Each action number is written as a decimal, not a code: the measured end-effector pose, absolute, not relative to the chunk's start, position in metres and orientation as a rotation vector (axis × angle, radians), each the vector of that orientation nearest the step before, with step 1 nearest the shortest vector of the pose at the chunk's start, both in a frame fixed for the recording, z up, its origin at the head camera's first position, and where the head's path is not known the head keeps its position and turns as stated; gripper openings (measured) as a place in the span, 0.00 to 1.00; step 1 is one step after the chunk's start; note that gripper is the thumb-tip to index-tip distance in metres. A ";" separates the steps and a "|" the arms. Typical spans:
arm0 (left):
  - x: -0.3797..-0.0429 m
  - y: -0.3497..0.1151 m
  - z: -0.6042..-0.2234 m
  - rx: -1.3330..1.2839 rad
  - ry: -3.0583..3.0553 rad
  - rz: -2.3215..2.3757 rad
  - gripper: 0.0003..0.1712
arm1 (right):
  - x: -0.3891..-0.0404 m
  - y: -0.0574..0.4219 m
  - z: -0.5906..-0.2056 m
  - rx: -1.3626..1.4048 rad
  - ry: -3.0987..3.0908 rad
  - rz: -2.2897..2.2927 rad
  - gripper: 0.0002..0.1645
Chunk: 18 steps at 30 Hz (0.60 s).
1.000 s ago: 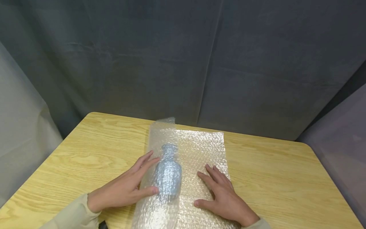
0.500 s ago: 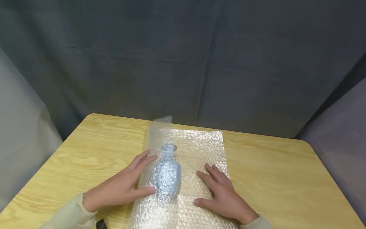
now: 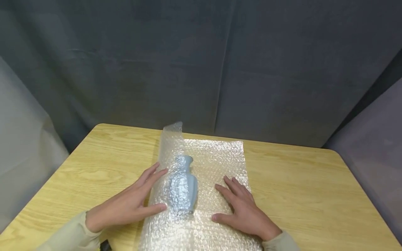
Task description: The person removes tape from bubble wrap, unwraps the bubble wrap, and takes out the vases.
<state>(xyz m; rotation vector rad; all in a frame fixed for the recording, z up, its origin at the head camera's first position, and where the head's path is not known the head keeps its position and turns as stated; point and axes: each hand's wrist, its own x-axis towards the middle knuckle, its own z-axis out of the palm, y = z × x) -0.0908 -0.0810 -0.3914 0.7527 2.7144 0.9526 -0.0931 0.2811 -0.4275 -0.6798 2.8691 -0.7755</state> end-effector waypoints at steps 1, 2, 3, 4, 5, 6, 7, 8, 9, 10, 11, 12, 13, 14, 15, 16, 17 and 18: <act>-0.090 -0.082 -0.391 0.753 2.721 0.947 0.53 | -0.093 0.281 -0.427 -0.684 2.871 -0.770 0.51; -0.090 -0.082 -0.391 0.751 2.726 0.942 0.52 | -0.093 0.281 -0.427 -0.686 2.873 -0.767 0.51; -0.089 -0.083 -0.391 0.751 2.731 0.936 0.52 | -0.093 0.282 -0.427 -0.687 2.874 -0.765 0.51; -0.089 -0.083 -0.391 0.753 2.736 0.931 0.52 | -0.093 0.282 -0.426 -0.689 2.878 -0.762 0.51; -0.089 -0.084 -0.390 0.753 2.740 0.925 0.52 | -0.093 0.282 -0.426 -0.692 2.880 -0.758 0.51; -0.088 -0.084 -0.390 0.757 2.746 0.920 0.52 | -0.093 0.282 -0.426 -0.693 2.881 -0.759 0.51; -0.088 -0.085 -0.390 0.759 2.750 0.917 0.52 | -0.093 0.282 -0.426 -0.695 2.883 -0.757 0.51; -0.088 -0.085 -0.389 0.763 2.754 0.915 0.52 | -0.093 0.282 -0.426 -0.691 2.882 -0.761 0.51; -0.088 -0.086 -0.389 0.768 2.759 0.914 0.51 | -0.094 0.282 -0.426 -0.688 2.881 -0.764 0.51; -0.087 -0.086 -0.389 0.770 2.758 0.916 0.51 | -0.094 0.282 -0.427 -0.685 2.880 -0.769 0.52; -0.087 -0.086 -0.389 0.772 2.755 0.919 0.51 | -0.094 0.282 -0.428 -0.681 2.878 -0.772 0.52; -0.087 -0.086 -0.389 0.775 2.752 0.923 0.51 | -0.094 0.282 -0.428 -0.677 2.876 -0.777 0.52; -0.086 -0.086 -0.390 0.777 2.748 0.924 0.50 | -0.094 0.282 -0.429 -0.676 2.875 -0.778 0.52; -0.086 -0.086 -0.390 0.778 2.744 0.924 0.50 | -0.094 0.282 -0.429 -0.672 2.871 -0.783 0.52; -0.085 -0.085 -0.391 0.780 2.741 0.925 0.50 | -0.094 0.282 -0.430 -0.674 2.870 -0.784 0.52; -0.085 -0.085 -0.391 0.786 2.739 0.925 0.50 | -0.094 0.282 -0.430 -0.675 2.869 -0.786 0.52; -0.084 -0.084 -0.391 0.796 2.743 0.921 0.50 | -0.094 0.282 -0.430 -0.676 2.869 -0.786 0.52; -0.084 -0.083 -0.391 0.808 2.747 0.919 0.50 | -0.094 0.282 -0.430 -0.676 2.869 -0.788 0.52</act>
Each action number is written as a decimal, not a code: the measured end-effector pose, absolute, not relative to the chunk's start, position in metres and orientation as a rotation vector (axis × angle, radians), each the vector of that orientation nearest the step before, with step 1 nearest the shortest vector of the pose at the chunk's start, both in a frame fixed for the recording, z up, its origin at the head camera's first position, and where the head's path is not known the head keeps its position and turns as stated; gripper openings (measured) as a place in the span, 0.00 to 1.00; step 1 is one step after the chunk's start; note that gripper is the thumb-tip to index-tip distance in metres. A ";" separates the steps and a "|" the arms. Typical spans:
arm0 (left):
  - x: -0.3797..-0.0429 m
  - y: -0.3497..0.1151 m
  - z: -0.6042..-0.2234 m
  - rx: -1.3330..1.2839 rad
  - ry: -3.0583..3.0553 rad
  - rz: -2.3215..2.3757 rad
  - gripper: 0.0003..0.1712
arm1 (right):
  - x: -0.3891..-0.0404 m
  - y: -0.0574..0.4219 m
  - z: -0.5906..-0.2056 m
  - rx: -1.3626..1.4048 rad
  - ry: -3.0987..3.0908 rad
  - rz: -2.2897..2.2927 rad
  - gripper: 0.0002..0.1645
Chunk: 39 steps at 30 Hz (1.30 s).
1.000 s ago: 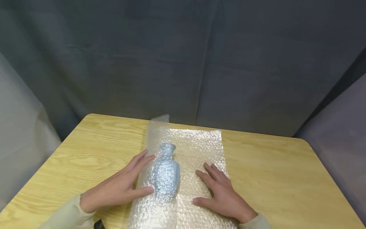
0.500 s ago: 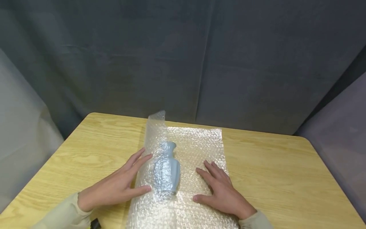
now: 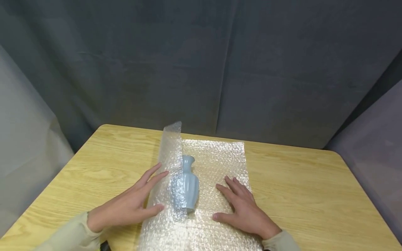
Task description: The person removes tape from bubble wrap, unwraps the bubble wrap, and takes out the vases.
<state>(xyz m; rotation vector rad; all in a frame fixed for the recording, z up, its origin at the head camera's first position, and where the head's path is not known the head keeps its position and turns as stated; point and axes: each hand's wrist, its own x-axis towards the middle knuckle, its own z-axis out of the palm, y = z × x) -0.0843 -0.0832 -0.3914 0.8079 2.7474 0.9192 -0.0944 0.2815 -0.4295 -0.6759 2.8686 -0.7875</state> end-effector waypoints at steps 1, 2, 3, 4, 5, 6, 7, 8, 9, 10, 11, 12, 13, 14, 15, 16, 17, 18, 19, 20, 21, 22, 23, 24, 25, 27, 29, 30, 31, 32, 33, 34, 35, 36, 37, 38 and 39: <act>-0.084 -0.083 -0.391 0.820 2.753 0.915 0.50 | -0.094 0.282 -0.429 -0.675 2.868 -0.788 0.52; -0.084 -0.082 -0.391 0.832 2.758 0.911 0.50 | -0.094 0.282 -0.429 -0.679 2.872 -0.783 0.52; -0.084 -0.082 -0.390 0.847 2.763 0.908 0.50 | -0.094 0.282 -0.428 -0.681 2.875 -0.780 0.52; -0.084 -0.081 -0.390 0.859 2.767 0.904 0.49 | -0.094 0.282 -0.428 -0.682 2.879 -0.776 0.52; -0.083 -0.081 -0.389 0.868 2.771 0.898 0.49 | -0.094 0.282 -0.427 -0.685 2.882 -0.771 0.52; -0.083 -0.081 -0.388 0.876 2.772 0.896 0.49 | -0.094 0.282 -0.427 -0.683 2.882 -0.771 0.52; -0.083 -0.081 -0.388 0.880 2.774 0.892 0.49 | -0.094 0.282 -0.427 -0.683 2.881 -0.771 0.52; -0.082 -0.081 -0.387 0.882 2.774 0.892 0.49 | -0.094 0.282 -0.427 -0.684 2.879 -0.771 0.52; -0.082 -0.081 -0.387 0.882 2.774 0.894 0.49 | -0.094 0.282 -0.427 -0.681 2.876 -0.774 0.52; -0.082 -0.081 -0.387 0.885 2.773 0.895 0.50 | -0.095 0.282 -0.428 -0.677 2.874 -0.775 0.52; -0.082 -0.081 -0.387 0.887 2.771 0.899 0.50 | -0.095 0.282 -0.429 -0.674 2.871 -0.778 0.52; -0.082 -0.080 -0.387 0.893 2.768 0.903 0.50 | -0.095 0.282 -0.429 -0.670 2.869 -0.780 0.52; -0.082 -0.080 -0.387 0.898 2.769 0.903 0.51 | -0.095 0.282 -0.430 -0.671 2.869 -0.778 0.52; -0.082 -0.080 -0.387 0.905 2.768 0.906 0.51 | -0.095 0.282 -0.430 -0.670 2.870 -0.777 0.52; -0.082 -0.079 -0.387 0.911 2.767 0.908 0.51 | -0.095 0.282 -0.431 -0.670 2.872 -0.774 0.52; -0.082 -0.079 -0.387 0.920 2.766 0.908 0.51 | -0.095 0.282 -0.431 -0.670 2.873 -0.775 0.52; -0.082 -0.079 -0.388 0.925 2.767 0.908 0.51 | -0.095 0.282 -0.431 -0.671 2.874 -0.776 0.52; -0.082 -0.079 -0.388 0.931 2.770 0.904 0.50 | -0.095 0.282 -0.431 -0.671 2.875 -0.776 0.52; -0.082 -0.079 -0.388 0.934 2.774 0.901 0.50 | -0.094 0.282 -0.431 -0.672 2.876 -0.776 0.52; -0.081 -0.078 -0.388 0.936 2.777 0.899 0.49 | -0.095 0.282 -0.431 -0.673 2.877 -0.776 0.52; -0.081 -0.078 -0.388 0.935 2.779 0.897 0.49 | -0.095 0.282 -0.430 -0.675 2.879 -0.775 0.52; -0.081 -0.078 -0.388 0.934 2.779 0.895 0.48 | -0.095 0.282 -0.430 -0.677 2.878 -0.776 0.52; -0.081 -0.077 -0.388 0.931 2.778 0.899 0.48 | -0.095 0.282 -0.430 -0.677 2.879 -0.775 0.52; -0.081 -0.077 -0.388 0.927 2.777 0.901 0.47 | -0.094 0.282 -0.429 -0.682 2.881 -0.773 0.52; -0.081 -0.076 -0.389 0.927 2.780 0.904 0.46 | -0.094 0.282 -0.429 -0.679 2.880 -0.774 0.52; -0.082 -0.076 -0.391 0.931 2.786 0.907 0.43 | -0.094 0.282 -0.429 -0.676 2.881 -0.774 0.51; -0.082 -0.075 -0.392 0.928 2.794 0.908 0.41 | -0.094 0.282 -0.429 -0.687 2.890 -0.767 0.51; -0.082 -0.075 -0.393 0.926 2.799 0.905 0.41 | -0.094 0.282 -0.429 -0.687 2.891 -0.769 0.51; -0.082 -0.075 -0.393 0.925 2.802 0.902 0.41 | -0.094 0.282 -0.430 -0.683 2.889 -0.772 0.51; -0.082 -0.076 -0.393 0.918 2.802 0.893 0.42 | -0.094 0.283 -0.430 -0.684 2.890 -0.773 0.51; -0.082 -0.077 -0.393 0.910 2.801 0.886 0.43 | -0.093 0.283 -0.430 -0.686 2.890 -0.773 0.51; -0.081 -0.078 -0.393 0.901 2.802 0.877 0.44 | -0.093 0.283 -0.430 -0.692 2.895 -0.768 0.51; -0.081 -0.079 -0.393 0.891 2.804 0.866 0.45 | -0.094 0.283 -0.430 -0.686 2.892 -0.773 0.51; -0.081 -0.081 -0.394 0.888 2.809 0.854 0.45 | -0.094 0.283 -0.430 -0.679 2.888 -0.777 0.51; -0.081 -0.083 -0.394 0.884 2.817 0.840 0.46 | -0.094 0.283 -0.430 -0.685 2.892 -0.774 0.51; -0.081 -0.084 -0.394 0.875 2.822 0.828 0.46 | -0.094 0.283 -0.430 -0.684 2.892 -0.775 0.51; -0.081 -0.086 -0.394 0.871 2.829 0.821 0.46 | -0.094 0.283 -0.430 -0.684 2.892 -0.775 0.51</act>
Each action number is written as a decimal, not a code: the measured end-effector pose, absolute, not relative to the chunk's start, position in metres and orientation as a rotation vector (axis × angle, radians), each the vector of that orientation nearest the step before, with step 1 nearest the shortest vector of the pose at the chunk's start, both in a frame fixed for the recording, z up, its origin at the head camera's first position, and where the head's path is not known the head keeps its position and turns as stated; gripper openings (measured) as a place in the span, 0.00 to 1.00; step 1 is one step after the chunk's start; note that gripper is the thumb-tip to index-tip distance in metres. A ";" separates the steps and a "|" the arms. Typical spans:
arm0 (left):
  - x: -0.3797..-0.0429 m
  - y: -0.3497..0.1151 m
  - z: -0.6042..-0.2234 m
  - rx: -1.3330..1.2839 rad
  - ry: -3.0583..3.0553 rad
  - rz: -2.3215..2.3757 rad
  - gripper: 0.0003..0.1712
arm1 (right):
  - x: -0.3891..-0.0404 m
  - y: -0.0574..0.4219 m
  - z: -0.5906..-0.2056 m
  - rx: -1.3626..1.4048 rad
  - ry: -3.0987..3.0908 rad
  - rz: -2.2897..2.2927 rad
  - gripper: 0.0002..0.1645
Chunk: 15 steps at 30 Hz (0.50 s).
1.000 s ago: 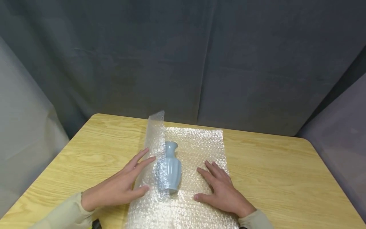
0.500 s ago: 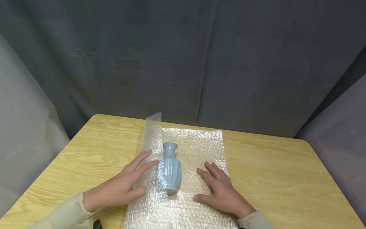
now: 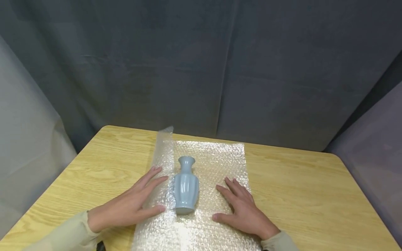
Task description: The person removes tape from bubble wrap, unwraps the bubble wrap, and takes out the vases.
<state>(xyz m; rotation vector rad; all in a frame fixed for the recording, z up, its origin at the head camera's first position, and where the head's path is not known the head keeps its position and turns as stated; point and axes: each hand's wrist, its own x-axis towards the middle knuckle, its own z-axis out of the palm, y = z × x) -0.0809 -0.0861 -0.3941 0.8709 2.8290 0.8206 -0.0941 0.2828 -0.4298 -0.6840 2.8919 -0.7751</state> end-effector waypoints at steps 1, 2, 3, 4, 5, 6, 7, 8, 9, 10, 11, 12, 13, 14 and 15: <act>-0.081 -0.088 -0.394 0.869 2.839 0.811 0.46 | -0.094 0.283 -0.430 -0.683 2.891 -0.777 0.51; -0.080 -0.089 -0.394 0.863 2.843 0.806 0.46 | -0.094 0.282 -0.430 -0.677 2.886 -0.780 0.52; -0.080 -0.091 -0.394 0.865 2.853 0.800 0.46 | -0.094 0.282 -0.430 -0.676 2.886 -0.778 0.52; -0.080 -0.092 -0.394 0.866 2.862 0.795 0.46 | -0.095 0.282 -0.430 -0.677 2.886 -0.776 0.52; -0.079 -0.093 -0.394 0.860 2.868 0.791 0.46 | -0.095 0.282 -0.430 -0.671 2.882 -0.780 0.52; -0.079 -0.095 -0.394 0.865 2.880 0.785 0.46 | -0.095 0.282 -0.430 -0.670 2.882 -0.777 0.52; -0.079 -0.096 -0.394 0.863 2.887 0.781 0.46 | -0.094 0.282 -0.430 -0.671 2.881 -0.775 0.52; -0.078 -0.097 -0.394 0.863 2.896 0.777 0.46 | -0.094 0.282 -0.430 -0.671 2.881 -0.775 0.52; -0.078 -0.097 -0.394 0.867 2.909 0.773 0.46 | -0.094 0.282 -0.430 -0.671 2.879 -0.776 0.52; -0.078 -0.098 -0.393 0.868 2.916 0.771 0.46 | -0.094 0.282 -0.430 -0.672 2.878 -0.775 0.52; -0.078 -0.099 -0.392 0.869 2.918 0.773 0.46 | -0.094 0.282 -0.430 -0.672 2.877 -0.776 0.52; -0.078 -0.099 -0.391 0.875 2.923 0.777 0.46 | -0.094 0.281 -0.429 -0.672 2.877 -0.776 0.52; -0.078 -0.100 -0.390 0.882 2.925 0.779 0.46 | -0.094 0.281 -0.429 -0.673 2.876 -0.779 0.52; -0.078 -0.100 -0.388 0.889 2.930 0.779 0.46 | -0.094 0.281 -0.429 -0.673 2.876 -0.781 0.52; -0.078 -0.100 -0.387 0.894 2.929 0.779 0.46 | -0.094 0.281 -0.429 -0.674 2.876 -0.782 0.52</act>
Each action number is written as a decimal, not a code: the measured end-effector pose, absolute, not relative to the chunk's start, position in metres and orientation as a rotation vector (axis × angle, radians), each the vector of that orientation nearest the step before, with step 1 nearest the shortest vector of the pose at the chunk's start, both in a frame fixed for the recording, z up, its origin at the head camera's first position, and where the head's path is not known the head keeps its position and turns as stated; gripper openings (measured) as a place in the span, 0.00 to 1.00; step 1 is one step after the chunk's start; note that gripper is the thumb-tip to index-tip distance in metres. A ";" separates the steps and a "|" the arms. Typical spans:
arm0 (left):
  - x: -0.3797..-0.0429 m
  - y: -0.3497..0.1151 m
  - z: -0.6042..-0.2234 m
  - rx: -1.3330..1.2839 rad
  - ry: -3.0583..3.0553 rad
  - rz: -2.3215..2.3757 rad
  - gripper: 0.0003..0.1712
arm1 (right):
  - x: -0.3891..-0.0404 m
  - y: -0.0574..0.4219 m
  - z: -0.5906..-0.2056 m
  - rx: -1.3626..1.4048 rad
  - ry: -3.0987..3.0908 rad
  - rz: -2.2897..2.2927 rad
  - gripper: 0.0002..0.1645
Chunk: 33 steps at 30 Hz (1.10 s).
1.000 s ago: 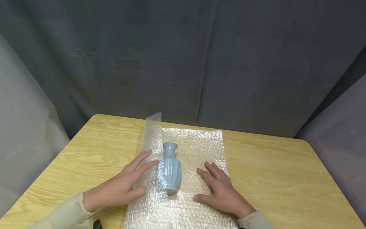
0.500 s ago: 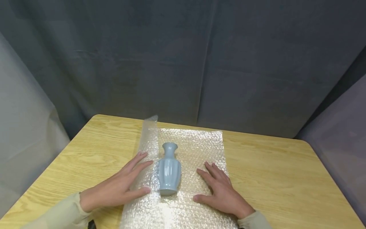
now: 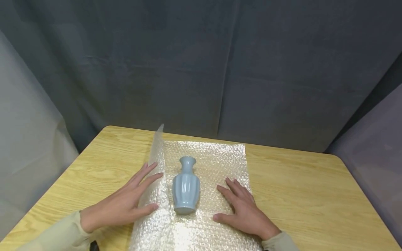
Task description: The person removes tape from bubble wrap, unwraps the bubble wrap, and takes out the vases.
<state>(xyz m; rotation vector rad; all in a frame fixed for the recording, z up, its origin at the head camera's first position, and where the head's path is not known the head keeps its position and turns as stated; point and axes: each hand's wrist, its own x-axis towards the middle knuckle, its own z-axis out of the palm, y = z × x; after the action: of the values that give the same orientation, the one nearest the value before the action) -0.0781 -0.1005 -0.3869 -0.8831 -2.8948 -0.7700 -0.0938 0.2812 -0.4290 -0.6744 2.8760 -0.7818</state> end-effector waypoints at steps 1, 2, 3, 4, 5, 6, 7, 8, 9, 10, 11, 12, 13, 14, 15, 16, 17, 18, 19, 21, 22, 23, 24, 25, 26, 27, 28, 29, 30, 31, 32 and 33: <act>-0.078 -0.101 -0.385 -0.891 -2.893 -0.773 0.45 | -0.094 0.281 -0.429 -0.676 2.876 -0.783 0.52; -0.078 -0.101 -0.384 -0.899 -2.890 -0.773 0.45 | -0.094 0.281 -0.429 -0.677 2.876 -0.785 0.52; -0.079 -0.101 -0.383 -0.908 -2.886 -0.768 0.44 | -0.094 0.281 -0.429 -0.678 2.876 -0.786 0.52; -0.079 -0.102 -0.381 -0.914 -2.884 -0.757 0.43 | -0.094 0.281 -0.429 -0.679 2.876 -0.785 0.52; -0.079 -0.102 -0.380 -0.918 -2.883 -0.749 0.41 | -0.094 0.281 -0.429 -0.679 2.876 -0.785 0.52; -0.079 -0.103 -0.378 -0.922 -2.879 -0.744 0.40 | -0.094 0.281 -0.429 -0.679 2.876 -0.784 0.52; -0.079 -0.103 -0.377 -0.924 -2.876 -0.737 0.38 | -0.094 0.281 -0.429 -0.678 2.877 -0.782 0.52; -0.079 -0.104 -0.376 -0.921 -2.872 -0.726 0.37 | -0.094 0.281 -0.429 -0.677 2.878 -0.778 0.52; -0.080 -0.105 -0.374 -0.917 -2.868 -0.717 0.36 | -0.094 0.281 -0.429 -0.675 2.879 -0.774 0.52; -0.080 -0.106 -0.373 -0.909 -2.867 -0.711 0.36 | -0.094 0.280 -0.429 -0.673 2.879 -0.772 0.52; -0.080 -0.107 -0.372 -0.899 -2.866 -0.711 0.36 | -0.094 0.280 -0.429 -0.671 2.880 -0.770 0.52; -0.081 -0.108 -0.371 -0.889 -2.869 -0.711 0.36 | -0.094 0.280 -0.429 -0.671 2.880 -0.768 0.52; -0.081 -0.109 -0.370 -0.878 -2.871 -0.711 0.36 | -0.094 0.280 -0.429 -0.671 2.881 -0.765 0.52; -0.081 -0.109 -0.369 -0.867 -2.877 -0.715 0.37 | -0.094 0.280 -0.429 -0.670 2.881 -0.763 0.52; -0.081 -0.110 -0.369 -0.857 -2.882 -0.719 0.38 | -0.094 0.280 -0.429 -0.669 2.881 -0.764 0.52; -0.081 -0.111 -0.368 -0.846 -2.888 -0.721 0.38 | -0.094 0.281 -0.429 -0.671 2.883 -0.763 0.52; -0.081 -0.112 -0.368 -0.833 -2.894 -0.725 0.39 | -0.094 0.281 -0.429 -0.672 2.885 -0.762 0.52; -0.082 -0.113 -0.368 -0.826 -2.898 -0.726 0.39 | -0.094 0.281 -0.429 -0.674 2.887 -0.760 0.51; -0.082 -0.114 -0.368 -0.818 -2.900 -0.728 0.39 | -0.094 0.281 -0.428 -0.675 2.890 -0.759 0.51; -0.083 -0.116 -0.368 -0.798 -2.910 -0.733 0.39 | -0.094 0.282 -0.428 -0.677 2.892 -0.760 0.51; -0.083 -0.117 -0.368 -0.790 -2.914 -0.736 0.38 | -0.094 0.282 -0.428 -0.685 2.897 -0.755 0.51; -0.083 -0.118 -0.368 -0.782 -2.918 -0.738 0.37 | -0.094 0.282 -0.428 -0.693 2.902 -0.751 0.51; -0.083 -0.119 -0.368 -0.775 -2.922 -0.741 0.37 | -0.095 0.282 -0.428 -0.695 2.904 -0.750 0.51; -0.083 -0.120 -0.368 -0.766 -2.927 -0.743 0.36 | -0.095 0.282 -0.428 -0.696 2.905 -0.750 0.51; -0.083 -0.122 -0.368 -0.759 -2.930 -0.746 0.35 | -0.095 0.282 -0.428 -0.698 2.907 -0.750 0.51; -0.082 -0.123 -0.368 -0.755 -2.932 -0.744 0.35 | -0.095 0.282 -0.429 -0.700 2.909 -0.746 0.51; -0.082 -0.124 -0.368 -0.750 -2.934 -0.743 0.34 | -0.095 0.282 -0.429 -0.702 2.910 -0.744 0.51; -0.082 -0.126 -0.368 -0.744 -2.935 -0.745 0.34 | -0.095 0.282 -0.430 -0.697 2.906 -0.748 0.51; -0.081 -0.127 -0.368 -0.738 -2.936 -0.747 0.34 | -0.095 0.282 -0.430 -0.691 2.902 -0.751 0.51; -0.081 -0.128 -0.368 -0.734 -2.938 -0.747 0.33 | -0.095 0.282 -0.430 -0.692 2.902 -0.748 0.51; -0.080 -0.130 -0.368 -0.729 -2.942 -0.752 0.33 | -0.095 0.282 -0.430 -0.692 2.900 -0.749 0.51; -0.080 -0.131 -0.368 -0.724 -2.945 -0.757 0.32 | -0.095 0.282 -0.430 -0.694 2.899 -0.748 0.51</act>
<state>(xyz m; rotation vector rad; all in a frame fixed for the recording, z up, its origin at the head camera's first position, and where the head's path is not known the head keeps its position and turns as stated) -0.0801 -0.1310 -0.3677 -0.7237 -2.9449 -0.7569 -0.0945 0.2820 -0.4303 -0.6943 2.8992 -0.7484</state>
